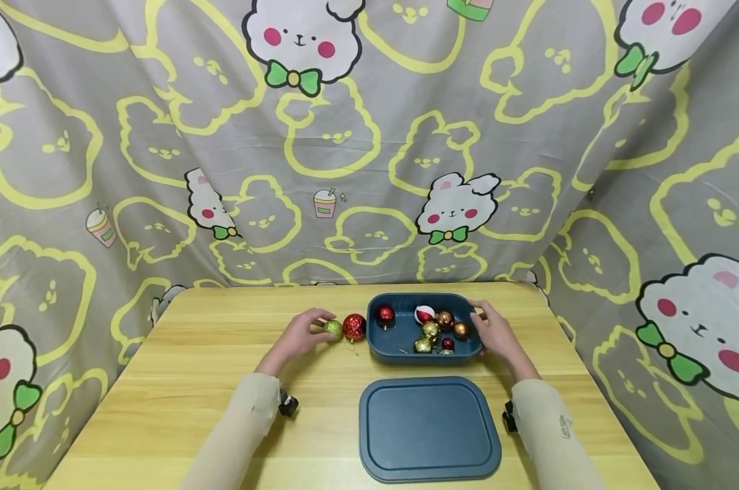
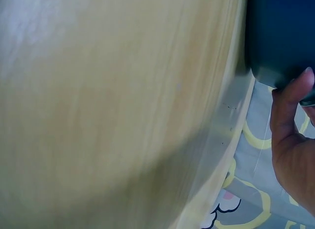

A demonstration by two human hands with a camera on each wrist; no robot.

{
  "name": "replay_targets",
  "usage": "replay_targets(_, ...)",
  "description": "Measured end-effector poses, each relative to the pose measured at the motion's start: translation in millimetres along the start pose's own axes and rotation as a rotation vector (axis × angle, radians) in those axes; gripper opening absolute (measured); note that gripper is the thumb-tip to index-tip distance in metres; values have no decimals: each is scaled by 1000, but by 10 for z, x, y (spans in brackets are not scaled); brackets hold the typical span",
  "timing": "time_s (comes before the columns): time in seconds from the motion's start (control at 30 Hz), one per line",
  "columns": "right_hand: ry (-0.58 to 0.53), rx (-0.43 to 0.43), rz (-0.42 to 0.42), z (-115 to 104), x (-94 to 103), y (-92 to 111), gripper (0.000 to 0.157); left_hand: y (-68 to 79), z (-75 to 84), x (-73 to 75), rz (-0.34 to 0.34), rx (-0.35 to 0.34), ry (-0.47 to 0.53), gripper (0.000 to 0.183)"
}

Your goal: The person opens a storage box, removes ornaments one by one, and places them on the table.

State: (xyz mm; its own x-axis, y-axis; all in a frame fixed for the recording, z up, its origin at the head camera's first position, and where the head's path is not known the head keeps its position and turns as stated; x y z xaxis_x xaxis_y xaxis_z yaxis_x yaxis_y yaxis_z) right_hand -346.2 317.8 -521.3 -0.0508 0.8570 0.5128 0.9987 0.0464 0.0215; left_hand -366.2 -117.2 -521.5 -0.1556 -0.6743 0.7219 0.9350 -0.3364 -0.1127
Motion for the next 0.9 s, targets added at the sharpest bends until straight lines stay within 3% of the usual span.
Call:
replay_targets(0.4,2,14,9,46,0,-30,49,-13,56,117,38,-12,-40,47)
replay_targets(0.57,10,21,6,39,-12,-42,49,-64,203,156,75,-75,-104,48)
replay_targets(0.7,17,12,-5,49,-21,-32,49,-129,405,65,68,-139,-140,50)
replay_targets(0.9,9,30,7,74,-15,-20,48,-244,704,-213,23,-229,-55,45)
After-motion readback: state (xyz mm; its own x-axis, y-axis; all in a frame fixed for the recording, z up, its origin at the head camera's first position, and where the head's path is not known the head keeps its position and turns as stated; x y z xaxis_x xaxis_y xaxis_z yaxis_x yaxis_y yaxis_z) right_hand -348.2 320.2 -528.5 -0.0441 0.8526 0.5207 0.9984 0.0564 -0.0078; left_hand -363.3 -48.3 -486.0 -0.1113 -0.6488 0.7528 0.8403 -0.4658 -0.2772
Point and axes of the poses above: each hand's wrist, its own y-axis away from the middle knuckle, its own x-axis out of the back of the hand, z = x × y, the point moved 5 cm from there along -y, towards the middle knuckle, and after that the axes turned 5 degrees about -y, right-handed, at the moved point
